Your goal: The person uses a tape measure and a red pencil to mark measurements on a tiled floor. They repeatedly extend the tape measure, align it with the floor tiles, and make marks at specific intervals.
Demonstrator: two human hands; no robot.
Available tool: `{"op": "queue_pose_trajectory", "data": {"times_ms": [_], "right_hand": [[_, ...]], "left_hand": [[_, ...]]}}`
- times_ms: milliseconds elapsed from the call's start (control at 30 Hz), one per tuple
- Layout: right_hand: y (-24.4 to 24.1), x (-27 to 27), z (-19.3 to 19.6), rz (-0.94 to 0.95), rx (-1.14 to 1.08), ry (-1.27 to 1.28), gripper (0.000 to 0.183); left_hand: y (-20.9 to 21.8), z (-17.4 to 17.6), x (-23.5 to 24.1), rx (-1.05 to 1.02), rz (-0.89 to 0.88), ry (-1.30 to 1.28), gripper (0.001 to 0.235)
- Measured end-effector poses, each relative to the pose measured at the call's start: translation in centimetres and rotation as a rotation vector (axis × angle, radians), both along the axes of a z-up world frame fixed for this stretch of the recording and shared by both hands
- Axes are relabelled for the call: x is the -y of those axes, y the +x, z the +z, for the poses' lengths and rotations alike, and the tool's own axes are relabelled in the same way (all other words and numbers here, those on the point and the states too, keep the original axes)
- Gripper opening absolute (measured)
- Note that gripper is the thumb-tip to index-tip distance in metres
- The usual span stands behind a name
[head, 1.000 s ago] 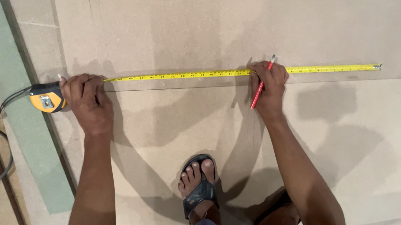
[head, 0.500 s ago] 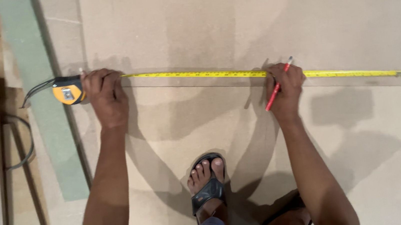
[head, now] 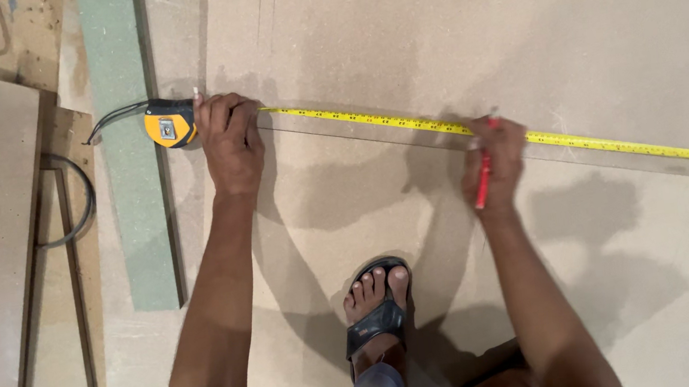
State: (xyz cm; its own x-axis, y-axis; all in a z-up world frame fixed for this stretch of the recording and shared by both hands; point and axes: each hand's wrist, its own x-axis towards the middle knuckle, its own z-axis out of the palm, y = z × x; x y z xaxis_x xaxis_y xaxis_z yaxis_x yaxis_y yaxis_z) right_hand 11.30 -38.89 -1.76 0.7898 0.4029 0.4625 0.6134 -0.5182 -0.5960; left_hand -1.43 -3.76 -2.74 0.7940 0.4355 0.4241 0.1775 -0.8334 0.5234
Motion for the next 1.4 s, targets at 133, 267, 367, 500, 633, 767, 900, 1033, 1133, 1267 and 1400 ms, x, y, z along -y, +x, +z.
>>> {"op": "queue_pose_trajectory", "data": {"times_ms": [133, 267, 367, 500, 633, 767, 900, 1033, 1133, 1267, 1400], "right_hand": [[-2.8, -2.6, -0.9, 0.111, -0.083, 0.085, 0.042], [-5.0, -5.7, -1.2, 0.087, -0.383, 0.194, 0.049], [-5.8, -5.2, -1.6, 0.097, -0.392, 0.305, 0.037], [-5.1, -3.5, -2.4, 0.053, -0.427, 0.469, 0.026], [-3.4, -0.5, -2.4, -0.101, -0.643, 0.589, 0.022], [-2.1, -0.2, -2.2, -0.041, -0.591, 0.605, 0.028], [-1.9, -1.1, -1.6, -0.002, -0.481, 0.542, 0.029], [-2.0, 0.2, -0.8, -0.028, -0.376, 0.507, 0.034], [-1.9, 1.4, -0.3, -0.110, -0.390, 0.402, 0.034], [-1.7, 2.8, 0.0, -0.071, -0.359, 0.392, 0.038], [-1.5, 4.0, -0.4, -0.173, -0.483, 0.396, 0.034]], "left_hand": [[-0.1, -0.6, 0.0, 0.017, 0.001, 0.007, 0.020], [-0.2, -0.6, -0.6, 0.066, -0.051, -0.064, 0.028], [-0.1, -0.8, 0.1, 0.033, -0.016, -0.035, 0.024], [-0.4, -0.5, 0.3, 0.001, -0.026, -0.002, 0.020], [-0.3, -0.2, 0.4, -0.025, -0.033, 0.010, 0.020], [-0.3, -0.6, 0.5, -0.066, -0.018, 0.037, 0.022], [-0.4, -0.5, 0.3, -0.074, -0.024, 0.032, 0.022], [-0.3, -1.0, 0.4, -0.100, -0.008, 0.036, 0.018], [-0.5, -1.1, 0.3, -0.082, -0.017, 0.011, 0.018], [-0.4, -1.1, 0.4, -0.092, -0.017, 0.015, 0.021], [-0.7, -0.9, 0.5, -0.109, -0.020, 0.018, 0.021]]}}
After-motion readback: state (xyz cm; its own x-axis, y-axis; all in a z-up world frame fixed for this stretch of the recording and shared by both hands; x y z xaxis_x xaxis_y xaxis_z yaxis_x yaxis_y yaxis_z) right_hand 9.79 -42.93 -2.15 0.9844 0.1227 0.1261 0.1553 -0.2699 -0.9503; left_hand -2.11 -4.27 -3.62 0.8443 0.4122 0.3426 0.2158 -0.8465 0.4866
